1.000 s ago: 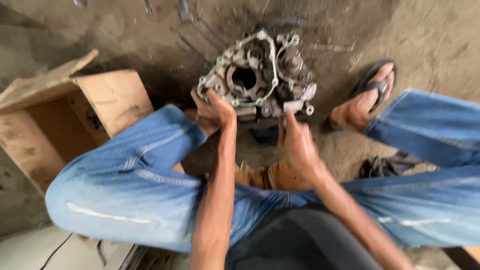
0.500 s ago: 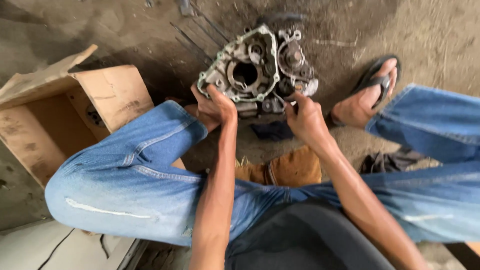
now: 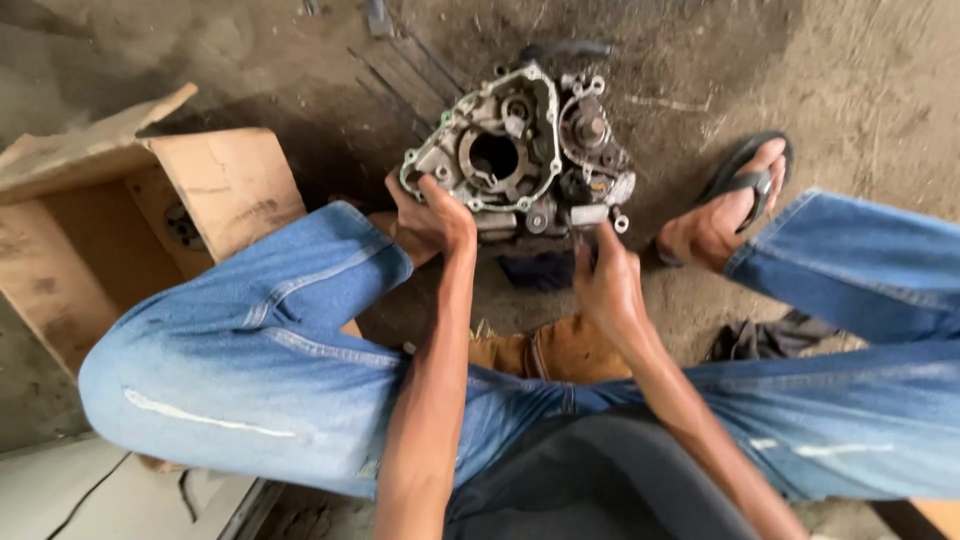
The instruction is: The person sits on the floor of a motorcycle repair shop and uses a spanner to loosen and remove bolts from a motorcycle engine crankcase resting on the ground, steadying the casing with the other hand and repositioning it between bolts.
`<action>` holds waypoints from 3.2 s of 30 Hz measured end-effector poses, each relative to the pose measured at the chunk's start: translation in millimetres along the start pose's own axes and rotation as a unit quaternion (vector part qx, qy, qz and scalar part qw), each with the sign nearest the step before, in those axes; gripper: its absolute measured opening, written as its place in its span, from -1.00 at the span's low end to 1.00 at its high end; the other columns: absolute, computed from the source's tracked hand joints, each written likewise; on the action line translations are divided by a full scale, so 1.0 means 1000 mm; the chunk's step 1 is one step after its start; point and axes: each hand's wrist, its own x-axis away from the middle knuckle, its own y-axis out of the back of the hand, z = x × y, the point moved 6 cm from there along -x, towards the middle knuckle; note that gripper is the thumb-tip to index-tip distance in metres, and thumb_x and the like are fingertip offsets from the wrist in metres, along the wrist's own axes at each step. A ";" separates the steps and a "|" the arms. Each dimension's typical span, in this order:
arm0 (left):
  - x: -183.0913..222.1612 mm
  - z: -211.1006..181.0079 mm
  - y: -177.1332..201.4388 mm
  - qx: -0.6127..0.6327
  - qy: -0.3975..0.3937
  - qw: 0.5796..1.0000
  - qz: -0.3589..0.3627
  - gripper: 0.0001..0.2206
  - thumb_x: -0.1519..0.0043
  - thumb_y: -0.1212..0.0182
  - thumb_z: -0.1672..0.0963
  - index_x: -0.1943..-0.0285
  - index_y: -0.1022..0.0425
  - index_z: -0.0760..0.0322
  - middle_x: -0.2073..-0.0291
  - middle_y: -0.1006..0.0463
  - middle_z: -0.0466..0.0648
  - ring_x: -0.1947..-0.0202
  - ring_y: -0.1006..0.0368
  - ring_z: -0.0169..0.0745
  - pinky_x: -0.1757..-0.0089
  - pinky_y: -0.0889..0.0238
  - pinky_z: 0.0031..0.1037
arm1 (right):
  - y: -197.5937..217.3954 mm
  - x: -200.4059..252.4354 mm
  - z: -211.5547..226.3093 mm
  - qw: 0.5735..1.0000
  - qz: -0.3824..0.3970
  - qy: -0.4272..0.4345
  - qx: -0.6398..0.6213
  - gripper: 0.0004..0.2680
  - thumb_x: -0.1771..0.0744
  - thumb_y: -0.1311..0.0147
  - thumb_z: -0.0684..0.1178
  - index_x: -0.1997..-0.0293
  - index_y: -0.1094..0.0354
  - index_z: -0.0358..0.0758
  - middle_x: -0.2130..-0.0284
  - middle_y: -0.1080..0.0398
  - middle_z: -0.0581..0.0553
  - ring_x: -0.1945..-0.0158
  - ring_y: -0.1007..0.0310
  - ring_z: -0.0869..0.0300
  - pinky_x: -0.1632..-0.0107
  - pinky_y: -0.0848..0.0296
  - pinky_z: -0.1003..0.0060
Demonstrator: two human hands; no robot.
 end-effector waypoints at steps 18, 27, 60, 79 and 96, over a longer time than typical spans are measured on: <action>0.011 -0.015 0.006 0.012 -0.031 0.999 -0.019 -0.68 -0.27 -0.06 0.05 -0.09 -0.47 0.31 0.25 -0.63 0.25 0.28 -0.53 0.17 0.17 -0.35 -0.09 | -0.022 -0.004 -0.036 0.991 0.046 -0.101 0.071 -0.90 -0.44 -0.03 -0.16 -0.01 -0.20 -0.30 0.56 -0.38 -0.43 0.57 -0.44 -0.28 0.48 -0.29 -0.04; 0.014 -0.017 0.007 0.011 -0.016 0.999 -0.027 -0.66 -0.23 -0.04 0.07 -0.10 -0.48 0.35 0.25 -0.62 0.27 0.27 -0.55 0.17 0.16 -0.37 -0.13 | -0.020 -0.005 -0.026 0.996 0.003 -0.065 0.061 -0.87 -0.42 -0.02 -0.22 -0.07 -0.21 -0.29 0.55 -0.39 -0.45 0.46 -0.47 -0.32 0.48 -0.32 -0.07; -0.003 -0.011 -0.001 -0.001 0.064 0.998 -0.001 -0.64 -0.21 -0.04 0.00 -0.08 -0.48 0.26 0.33 -0.65 0.23 0.36 -0.57 0.12 0.28 -0.38 -0.11 | 0.009 0.005 0.016 0.984 0.073 0.012 0.159 -0.75 -0.37 0.00 -0.28 -0.16 -0.39 -0.17 0.18 -0.45 -0.34 0.58 -0.47 -0.04 0.67 -0.43 0.08; 0.011 -0.013 -0.002 0.045 -0.047 0.998 -0.015 -0.67 -0.28 -0.04 0.07 -0.12 -0.44 0.37 0.20 -0.63 0.21 0.24 -0.56 0.11 0.13 -0.39 -0.15 | 0.009 0.021 -0.025 0.928 0.238 -0.150 0.245 -0.68 -0.47 0.27 -0.25 -0.41 -0.20 -0.17 0.50 -0.52 -0.30 0.63 -0.52 0.04 0.68 -0.39 0.23; 0.012 -0.016 0.005 0.029 0.018 0.999 0.001 -0.67 -0.22 -0.03 0.07 -0.10 -0.45 0.33 0.30 -0.64 0.21 0.35 -0.53 0.07 0.24 -0.38 -0.16 | 0.000 -0.010 0.005 0.996 0.043 0.059 0.045 -0.82 -0.40 0.02 -0.28 -0.14 -0.27 -0.33 0.47 -0.49 -0.35 0.61 -0.46 0.07 0.64 -0.30 0.18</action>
